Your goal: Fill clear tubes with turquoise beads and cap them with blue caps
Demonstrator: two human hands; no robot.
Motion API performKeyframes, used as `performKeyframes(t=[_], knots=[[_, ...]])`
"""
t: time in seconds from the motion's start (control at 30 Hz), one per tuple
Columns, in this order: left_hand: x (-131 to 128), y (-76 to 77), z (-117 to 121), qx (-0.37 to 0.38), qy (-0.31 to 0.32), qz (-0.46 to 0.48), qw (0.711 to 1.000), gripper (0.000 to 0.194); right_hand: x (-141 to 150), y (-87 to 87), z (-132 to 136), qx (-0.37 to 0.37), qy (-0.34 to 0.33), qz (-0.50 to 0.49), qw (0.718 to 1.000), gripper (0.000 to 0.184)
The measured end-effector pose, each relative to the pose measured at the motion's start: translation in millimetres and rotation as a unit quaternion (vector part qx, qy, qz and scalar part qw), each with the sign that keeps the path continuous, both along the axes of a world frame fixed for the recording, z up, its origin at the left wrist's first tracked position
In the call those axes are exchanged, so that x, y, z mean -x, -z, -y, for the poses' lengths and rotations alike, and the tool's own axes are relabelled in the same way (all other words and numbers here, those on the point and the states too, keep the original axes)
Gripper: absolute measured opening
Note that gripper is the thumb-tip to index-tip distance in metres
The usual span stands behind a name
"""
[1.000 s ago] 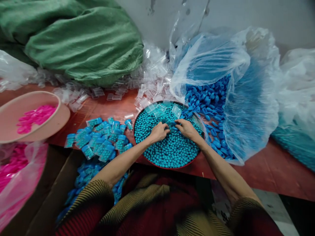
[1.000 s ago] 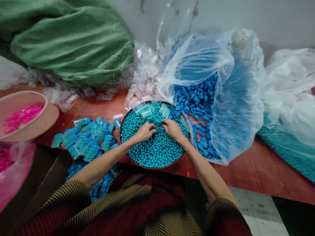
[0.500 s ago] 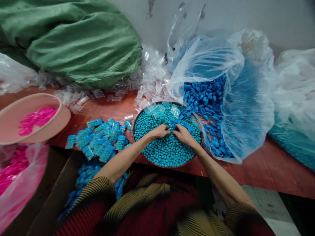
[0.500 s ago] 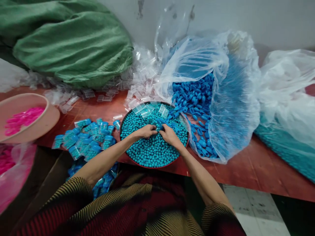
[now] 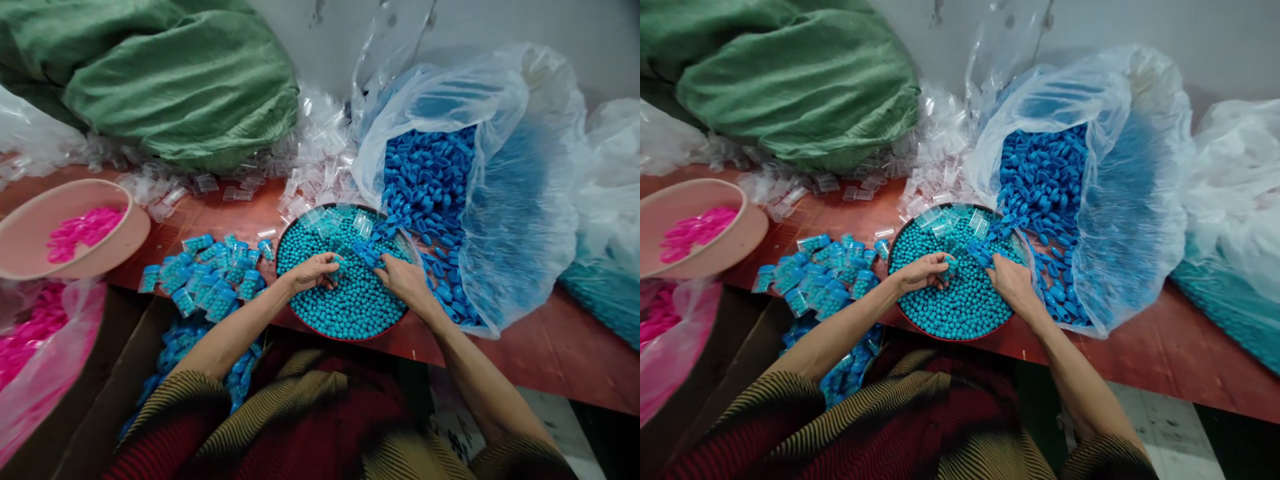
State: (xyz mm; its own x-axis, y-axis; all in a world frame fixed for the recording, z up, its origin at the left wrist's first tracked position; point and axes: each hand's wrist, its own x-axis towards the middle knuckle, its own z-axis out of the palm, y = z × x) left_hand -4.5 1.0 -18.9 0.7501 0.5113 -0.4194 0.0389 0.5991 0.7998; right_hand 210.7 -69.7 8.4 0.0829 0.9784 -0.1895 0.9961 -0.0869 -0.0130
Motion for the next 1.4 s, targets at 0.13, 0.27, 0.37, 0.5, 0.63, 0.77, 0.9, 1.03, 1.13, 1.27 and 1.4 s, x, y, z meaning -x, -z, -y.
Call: performKeyframes(t=[0.13,0.27,0.37,0.5,0.63,0.77,0.9,1.03,1.13,1.27,1.4], knots=[[-1.3,0.1,6.3,-0.034,-0.029,-0.029,0.999,0.043,9.7,6.4,-0.7,-0.026,-0.020,0.003,0.999,0.033],[-9.0,-3.8,9.7,-0.133,-0.066,-0.068,0.987,0.029,17.7,16.1,-3.2,-0.034,-0.053,0.025,0.998,0.027],[-16.6,-6.9,12.6,-0.227,-0.077,-0.109,0.965,0.020,15.3,18.6,-3.8,-0.079,-0.037,-0.013,0.996,0.036],[-24.5,-3.8,16.0,-0.242,-0.069,-0.116,0.961,0.018,9.3,22.4,-6.9,-0.097,-0.028,-0.096,0.990,0.041],[-22.0,1.6,17.2,-0.208,-0.062,-0.123,0.968,0.017,4.4,30.5,-12.9,-0.007,-0.111,-0.138,0.984,0.034],[-13.1,4.9,15.9,-0.216,-0.053,-0.122,0.967,0.020,6.5,30.2,-18.6,0.064,-0.138,-0.056,0.987,0.038],[-9.0,6.8,14.3,-0.199,-0.058,-0.114,0.972,0.020,12.4,17.3,-20.5,0.033,-0.113,0.038,0.992,0.027],[-9.2,5.1,14.8,-0.183,-0.058,-0.099,0.976,0.021,14.1,3.7,-18.1,-0.056,-0.112,0.049,0.991,0.034],[-10.1,4.3,16.1,-0.182,-0.052,-0.092,0.978,0.021,15.8,1.0,-15.4,-0.070,-0.101,0.023,0.992,0.036],[-11.0,6.7,17.6,-0.189,-0.053,-0.094,0.976,0.023,15.7,1.9,-13.5,-0.101,-0.096,-0.013,0.990,0.035],[-11.2,7.7,19.2,-0.194,-0.059,-0.085,0.975,0.024,13.1,4.3,-14.4,-0.182,-0.129,-0.072,0.972,0.033]])
